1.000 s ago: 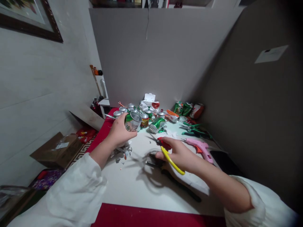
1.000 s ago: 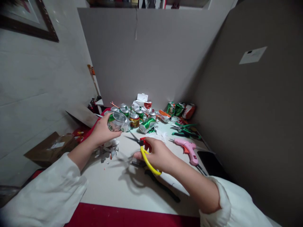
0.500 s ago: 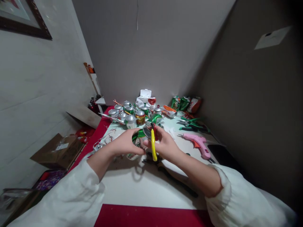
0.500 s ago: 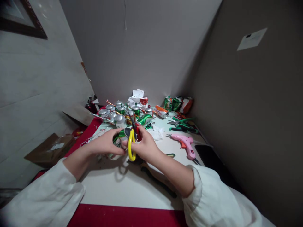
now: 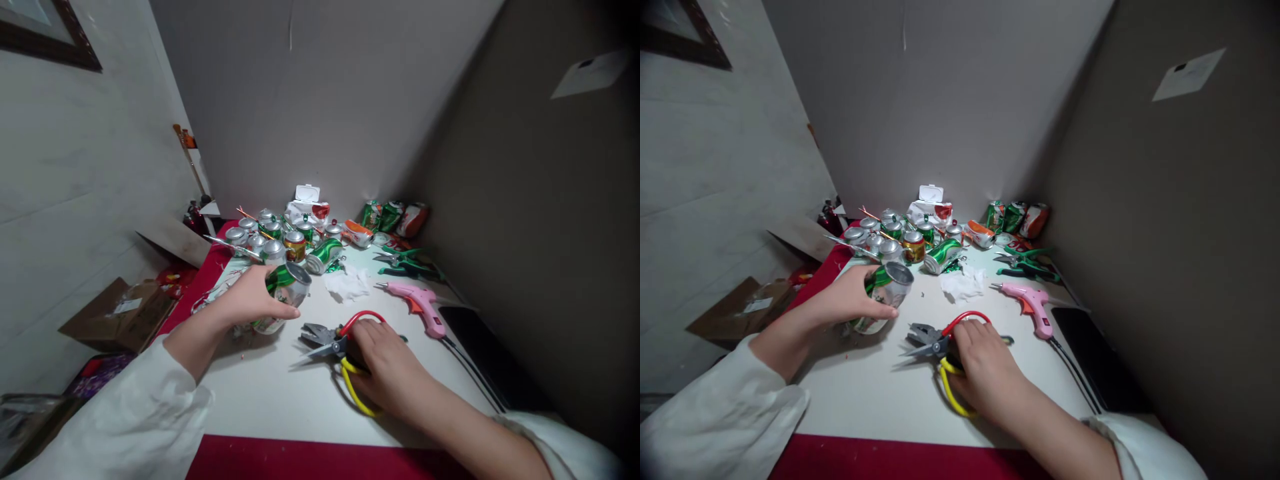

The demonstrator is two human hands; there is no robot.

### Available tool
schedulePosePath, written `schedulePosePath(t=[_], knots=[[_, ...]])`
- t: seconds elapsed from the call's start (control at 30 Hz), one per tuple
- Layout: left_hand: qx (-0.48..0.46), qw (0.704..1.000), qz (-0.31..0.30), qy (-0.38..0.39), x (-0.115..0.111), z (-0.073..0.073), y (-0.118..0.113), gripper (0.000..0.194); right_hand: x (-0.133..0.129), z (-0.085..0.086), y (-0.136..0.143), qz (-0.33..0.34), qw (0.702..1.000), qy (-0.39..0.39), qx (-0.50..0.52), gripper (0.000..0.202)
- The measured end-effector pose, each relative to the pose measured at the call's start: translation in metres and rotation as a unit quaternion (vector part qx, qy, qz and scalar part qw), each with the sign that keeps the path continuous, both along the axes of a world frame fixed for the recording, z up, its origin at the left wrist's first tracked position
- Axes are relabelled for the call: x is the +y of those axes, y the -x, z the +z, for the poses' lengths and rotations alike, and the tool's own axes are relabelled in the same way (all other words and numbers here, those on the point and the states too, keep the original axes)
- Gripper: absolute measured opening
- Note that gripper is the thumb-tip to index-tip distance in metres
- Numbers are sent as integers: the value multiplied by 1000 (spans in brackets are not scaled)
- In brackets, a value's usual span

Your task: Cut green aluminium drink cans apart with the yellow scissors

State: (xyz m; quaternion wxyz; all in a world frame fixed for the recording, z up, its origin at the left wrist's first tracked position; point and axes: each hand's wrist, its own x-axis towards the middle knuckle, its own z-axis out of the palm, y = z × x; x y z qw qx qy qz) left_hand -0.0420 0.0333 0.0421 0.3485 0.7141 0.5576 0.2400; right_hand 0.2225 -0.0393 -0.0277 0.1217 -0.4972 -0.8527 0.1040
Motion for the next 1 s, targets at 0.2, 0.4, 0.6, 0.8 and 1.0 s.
schedulePosePath(t=[0.2,0.4,0.6,0.8,1.0], knots=[[-2,999,-5,-54,-12,3,-6,41,18,0,-27,-40,998,-25,-38,24],[22,990,45,-133,-14,-3,-11,54,35,6,-50,-77,994,-84,1,29],[52,975,62,-208,-18,-5,-14,64,36,50,-29,-66,974,31,216,25],[28,966,51,-253,-18,-7,-9,67,48,70,22,-30,983,82,161,31],[6,962,26,-270,-15,-17,7,65,66,65,52,-1,992,24,122,49]])
